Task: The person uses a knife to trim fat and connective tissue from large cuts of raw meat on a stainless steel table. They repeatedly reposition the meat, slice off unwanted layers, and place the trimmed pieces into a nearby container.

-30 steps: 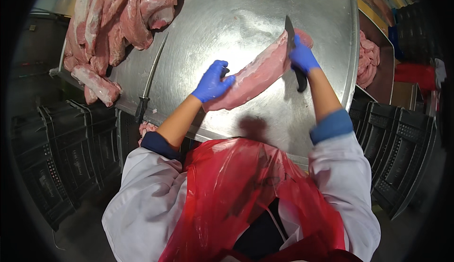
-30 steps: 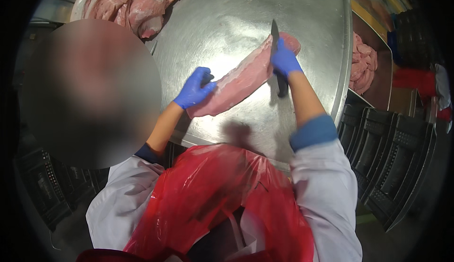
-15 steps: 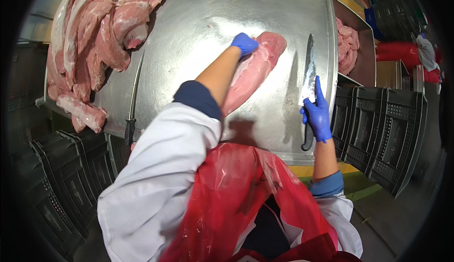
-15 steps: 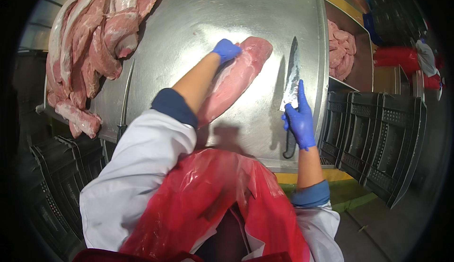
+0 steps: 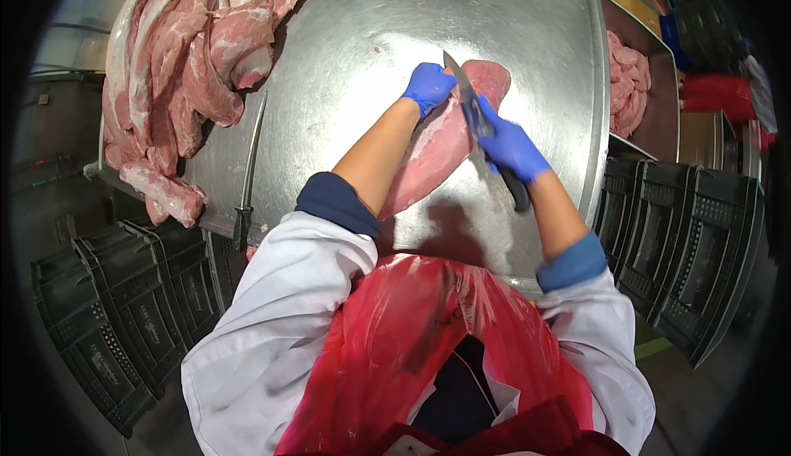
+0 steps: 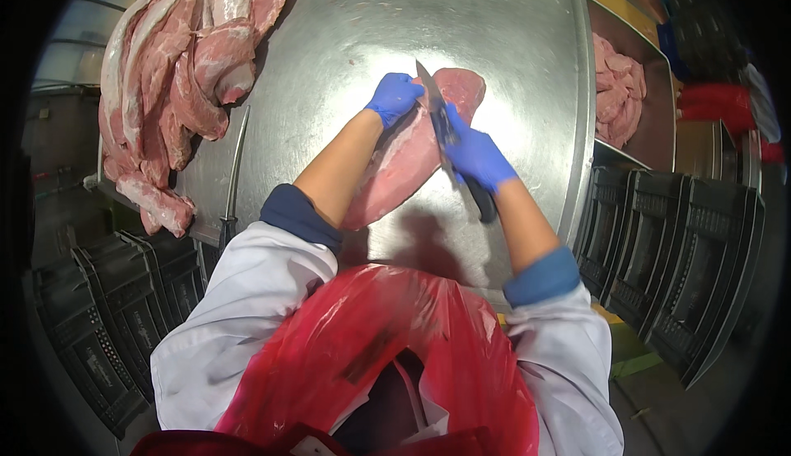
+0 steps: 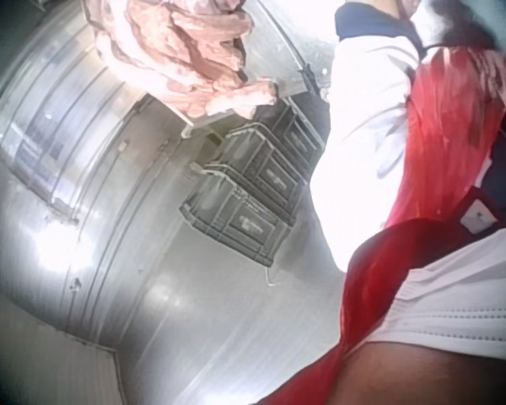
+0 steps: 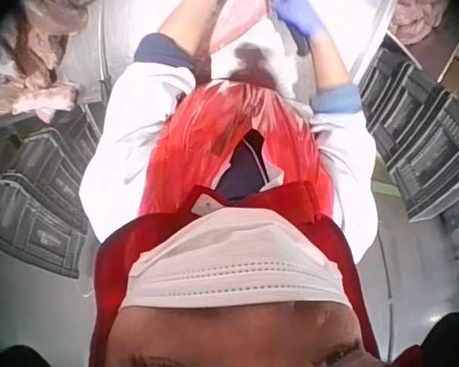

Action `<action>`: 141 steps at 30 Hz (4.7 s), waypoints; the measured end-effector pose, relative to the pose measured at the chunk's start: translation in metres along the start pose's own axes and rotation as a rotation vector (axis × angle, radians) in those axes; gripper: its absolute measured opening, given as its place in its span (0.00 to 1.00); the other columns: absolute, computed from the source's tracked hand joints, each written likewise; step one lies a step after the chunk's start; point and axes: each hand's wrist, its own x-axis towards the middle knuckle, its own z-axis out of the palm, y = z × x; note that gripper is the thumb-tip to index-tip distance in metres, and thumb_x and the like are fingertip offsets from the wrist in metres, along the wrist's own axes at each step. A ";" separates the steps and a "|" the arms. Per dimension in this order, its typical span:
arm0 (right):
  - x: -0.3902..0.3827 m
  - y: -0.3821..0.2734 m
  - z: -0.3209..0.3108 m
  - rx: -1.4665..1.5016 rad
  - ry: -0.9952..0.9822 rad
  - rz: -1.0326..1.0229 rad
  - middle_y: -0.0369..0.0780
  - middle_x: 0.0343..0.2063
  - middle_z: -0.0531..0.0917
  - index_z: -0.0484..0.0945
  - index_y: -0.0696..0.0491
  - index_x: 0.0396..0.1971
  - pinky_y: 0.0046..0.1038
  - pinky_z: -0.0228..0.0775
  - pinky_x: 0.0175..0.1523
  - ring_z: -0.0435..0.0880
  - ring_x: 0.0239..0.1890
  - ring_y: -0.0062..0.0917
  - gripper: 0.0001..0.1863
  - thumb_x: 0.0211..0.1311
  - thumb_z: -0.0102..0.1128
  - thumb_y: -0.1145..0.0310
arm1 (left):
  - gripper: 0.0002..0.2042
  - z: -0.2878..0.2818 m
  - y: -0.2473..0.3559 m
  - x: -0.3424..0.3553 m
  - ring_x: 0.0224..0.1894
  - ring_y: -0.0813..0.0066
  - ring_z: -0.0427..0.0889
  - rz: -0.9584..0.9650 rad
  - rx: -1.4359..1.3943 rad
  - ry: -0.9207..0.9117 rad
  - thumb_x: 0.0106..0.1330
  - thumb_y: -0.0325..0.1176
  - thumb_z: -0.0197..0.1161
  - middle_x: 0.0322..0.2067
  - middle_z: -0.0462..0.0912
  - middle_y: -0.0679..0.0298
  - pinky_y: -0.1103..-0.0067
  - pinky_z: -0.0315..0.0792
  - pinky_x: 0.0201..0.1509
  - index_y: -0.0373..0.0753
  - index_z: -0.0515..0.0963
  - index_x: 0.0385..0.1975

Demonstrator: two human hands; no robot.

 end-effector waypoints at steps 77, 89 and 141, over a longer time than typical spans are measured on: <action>-0.099 0.080 0.166 0.667 0.068 -0.250 0.37 0.32 0.81 0.58 0.48 0.73 0.23 0.73 0.27 0.78 0.23 0.20 0.34 0.68 0.56 0.76 | 0.39 0.068 0.115 -0.199 0.58 0.56 0.77 0.703 0.024 -0.431 0.55 0.39 0.76 0.59 0.71 0.50 0.64 0.73 0.63 0.37 0.64 0.67; -0.049 0.018 0.047 -0.048 0.305 -0.355 0.53 0.33 0.85 0.49 0.31 0.77 0.36 0.78 0.44 0.87 0.33 0.42 0.43 0.64 0.55 0.70 | 0.39 -0.031 -0.028 -0.192 0.54 0.51 0.83 -0.171 0.632 -0.268 0.41 0.58 0.74 0.51 0.83 0.48 0.66 0.77 0.56 0.34 0.81 0.51; -0.403 0.317 0.138 0.234 0.836 0.101 0.54 0.31 0.82 0.52 0.43 0.76 0.35 0.71 0.30 0.80 0.21 0.42 0.43 0.61 0.57 0.72 | 0.49 0.053 0.001 -0.065 0.51 0.54 0.84 -0.040 0.891 0.024 0.48 0.51 0.77 0.48 0.83 0.47 0.64 0.78 0.57 0.33 0.61 0.68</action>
